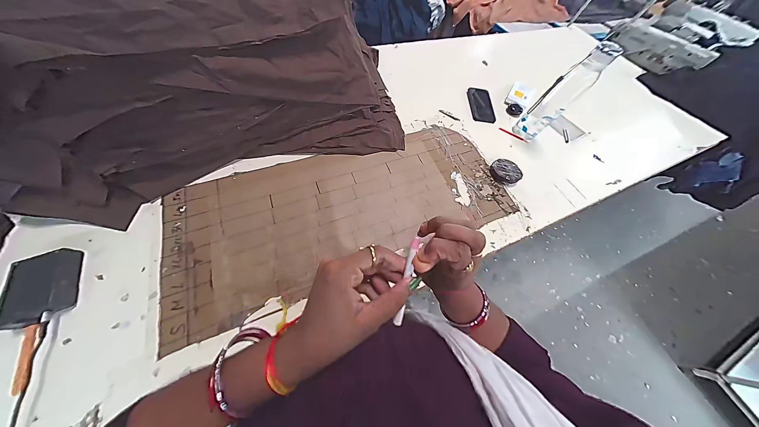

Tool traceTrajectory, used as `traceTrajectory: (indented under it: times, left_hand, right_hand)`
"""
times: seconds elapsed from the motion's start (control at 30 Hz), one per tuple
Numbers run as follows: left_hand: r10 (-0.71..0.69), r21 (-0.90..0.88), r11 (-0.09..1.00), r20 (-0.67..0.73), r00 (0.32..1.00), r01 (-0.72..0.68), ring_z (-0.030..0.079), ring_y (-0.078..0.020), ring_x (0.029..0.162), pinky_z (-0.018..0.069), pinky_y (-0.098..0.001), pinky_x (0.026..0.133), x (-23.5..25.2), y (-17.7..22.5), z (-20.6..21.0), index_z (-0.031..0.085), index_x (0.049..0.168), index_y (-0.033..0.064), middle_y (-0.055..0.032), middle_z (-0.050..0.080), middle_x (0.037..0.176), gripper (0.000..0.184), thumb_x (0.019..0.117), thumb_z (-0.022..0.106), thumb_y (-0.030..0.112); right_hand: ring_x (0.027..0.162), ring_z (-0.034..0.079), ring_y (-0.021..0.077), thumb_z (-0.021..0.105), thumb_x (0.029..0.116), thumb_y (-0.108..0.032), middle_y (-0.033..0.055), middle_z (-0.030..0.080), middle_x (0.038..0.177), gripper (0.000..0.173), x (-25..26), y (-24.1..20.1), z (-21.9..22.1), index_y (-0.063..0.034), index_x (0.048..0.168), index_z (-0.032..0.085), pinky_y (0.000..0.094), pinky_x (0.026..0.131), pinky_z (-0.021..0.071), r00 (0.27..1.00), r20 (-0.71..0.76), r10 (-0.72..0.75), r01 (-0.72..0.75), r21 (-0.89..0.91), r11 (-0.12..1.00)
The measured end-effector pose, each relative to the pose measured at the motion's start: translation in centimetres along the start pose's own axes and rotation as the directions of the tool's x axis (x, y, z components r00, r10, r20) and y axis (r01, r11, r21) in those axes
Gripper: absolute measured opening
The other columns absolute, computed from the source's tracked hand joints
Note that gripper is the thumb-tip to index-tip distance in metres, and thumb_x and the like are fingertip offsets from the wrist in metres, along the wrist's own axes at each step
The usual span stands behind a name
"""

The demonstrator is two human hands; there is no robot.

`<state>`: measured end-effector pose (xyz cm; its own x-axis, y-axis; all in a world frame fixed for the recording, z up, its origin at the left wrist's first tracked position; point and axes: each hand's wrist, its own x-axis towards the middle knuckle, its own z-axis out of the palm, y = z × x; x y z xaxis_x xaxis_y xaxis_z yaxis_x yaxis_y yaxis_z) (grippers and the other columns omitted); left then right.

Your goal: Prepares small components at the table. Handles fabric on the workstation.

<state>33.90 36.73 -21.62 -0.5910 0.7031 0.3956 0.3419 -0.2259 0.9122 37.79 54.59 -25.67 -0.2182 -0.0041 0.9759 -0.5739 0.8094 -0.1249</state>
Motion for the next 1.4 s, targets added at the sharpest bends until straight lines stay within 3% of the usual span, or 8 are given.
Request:
traceTrajectory:
  times: [0.23, 0.33, 0.47, 0.6, 0.7, 0.87, 0.97, 1.4]
  left_hand:
    - [-0.315, -0.335, 0.879, 0.128, 0.94, 0.34, 0.072, -0.002, 0.067, 0.0603, -0.0182, 0.058, 0.5, 0.3, 0.0, 0.065, 0.101, 0.0077, 0.0071, 0.076, 0.083, 0.009, 0.0936, 0.067, 0.002]
    - [-0.146, -0.131, 0.981, 0.002, 0.989, 0.145, 0.07, 0.0022, 0.075, 0.06, -0.015, 0.065, 0.6, -0.7, 0.1, 0.066, 0.103, 0.0021, 0.0061, 0.074, 0.091, 0.011, 0.0939, 0.067, 0.008]
    - [0.105, 0.181, 0.98, -0.109, 0.988, -0.085, 0.068, 0.0062, 0.081, 0.0575, -0.0108, 0.07, 0.9, -1.3, -0.3, 0.069, 0.102, -0.0031, -0.0007, 0.074, 0.094, 0.021, 0.0964, 0.068, 0.017]
    - [0.284, 0.516, 0.831, -0.068, 0.956, -0.21, 0.072, -0.0012, 0.083, 0.0557, -0.0128, 0.077, 0.8, -1.7, -0.6, 0.074, 0.102, -0.0023, -0.0088, 0.077, 0.091, 0.021, 0.0989, 0.065, 0.016]
    - [0.295, 0.725, 0.657, 0.003, 0.955, -0.205, 0.075, -0.017, 0.075, 0.0579, -0.0265, 0.066, 0.9, -1.5, -1.6, 0.079, 0.102, 0.0023, -0.0115, 0.078, 0.086, 0.027, 0.099, 0.063, 0.024]
    - [0.249, 0.477, 0.862, -0.103, 0.963, -0.172, 0.072, -0.0017, 0.1, 0.0567, -0.0154, 0.088, 2.0, -0.6, -3.1, 0.08, 0.101, 0.004, -0.0065, 0.078, 0.108, 0.021, 0.0979, 0.067, 0.02]
    - [0.184, 0.334, 0.933, -0.109, 0.977, -0.138, 0.071, 0.0049, 0.096, 0.057, -0.0132, 0.088, 2.0, -0.5, -2.8, 0.08, 0.098, 0.004, 0.0003, 0.079, 0.1, 0.018, 0.0954, 0.069, 0.018]
    - [0.097, 0.241, 0.969, -0.155, 0.983, -0.058, 0.07, 0.008, 0.085, 0.0569, -0.0101, 0.08, 1.8, -1.0, -2.5, 0.079, 0.096, -0.0004, -0.0018, 0.078, 0.094, 0.017, 0.0894, 0.065, 0.006]
  right_hand:
    - [0.085, 0.055, 0.0087, 0.052, 0.1074, -0.02, 0.0043, 0.048, 0.095, 0.014, -0.2, 1.4, -0.1, -0.0141, 0.095, 0.05, 0.0149, 0.079, 0.0494, 0.992, 0.017, -0.126, 0.126, -0.02, 0.992]
    - [0.096, 0.059, -0.0014, 0.052, 0.1081, -0.03, -0.0047, 0.053, 0.111, 0.01, -1.1, 0.5, 0.7, -0.0201, 0.109, 0.052, 0.0125, 0.083, 0.0512, 0.993, -0.019, 0.119, -0.118, 0.03, 0.993]
    - [0.096, 0.062, -0.0077, 0.051, 0.103, -0.056, -0.0141, 0.061, 0.115, 0.037, -1.2, -1.5, 0.8, -0.0278, 0.126, 0.06, 0.0128, 0.08, 0.054, 0.903, 0.068, 0.424, -0.426, 0.278, 0.861]
    - [0.097, 0.067, -0.0017, 0.068, 0.0989, -0.023, -0.0031, 0.07, 0.106, 0.015, -0.9, -2.7, 0.8, -0.0092, 0.105, 0.067, 0.017, 0.079, 0.0586, 0.847, 0.129, 0.515, -0.523, 0.371, 0.767]
    - [0.098, 0.069, 0.001, 0.068, 0.0965, -0.015, -0.002, 0.074, 0.103, 0.01, -0.8, -2.5, 0.6, -0.0077, 0.102, 0.07, 0.0208, 0.083, 0.0586, 0.84, 0.081, 0.537, -0.534, 0.302, 0.79]
    - [0.083, 0.07, 0.0, 0.067, 0.0967, -0.01, 0.0093, 0.076, 0.096, 0.017, -0.2, -3.3, 0.3, 0.0058, 0.1, 0.069, 0.0154, 0.073, 0.0572, 0.851, 0.131, 0.508, -0.525, 0.197, 0.828]
    - [0.081, 0.068, -0.0027, 0.068, 0.0946, -0.009, 0.0079, 0.075, 0.092, 0.016, 0.0, -3.7, 0.7, 0.0061, 0.097, 0.069, 0.0131, 0.072, 0.0555, 0.857, 0.135, 0.497, -0.515, 0.188, 0.836]
    - [0.077, 0.065, 0.0085, 0.069, 0.0905, -0.005, 0.0111, 0.069, 0.079, 0.008, -0.1, -4.0, 1.3, 0.0022, 0.091, 0.066, 0.0147, 0.074, 0.0528, 0.922, 0.092, 0.375, -0.371, -0.058, 0.927]
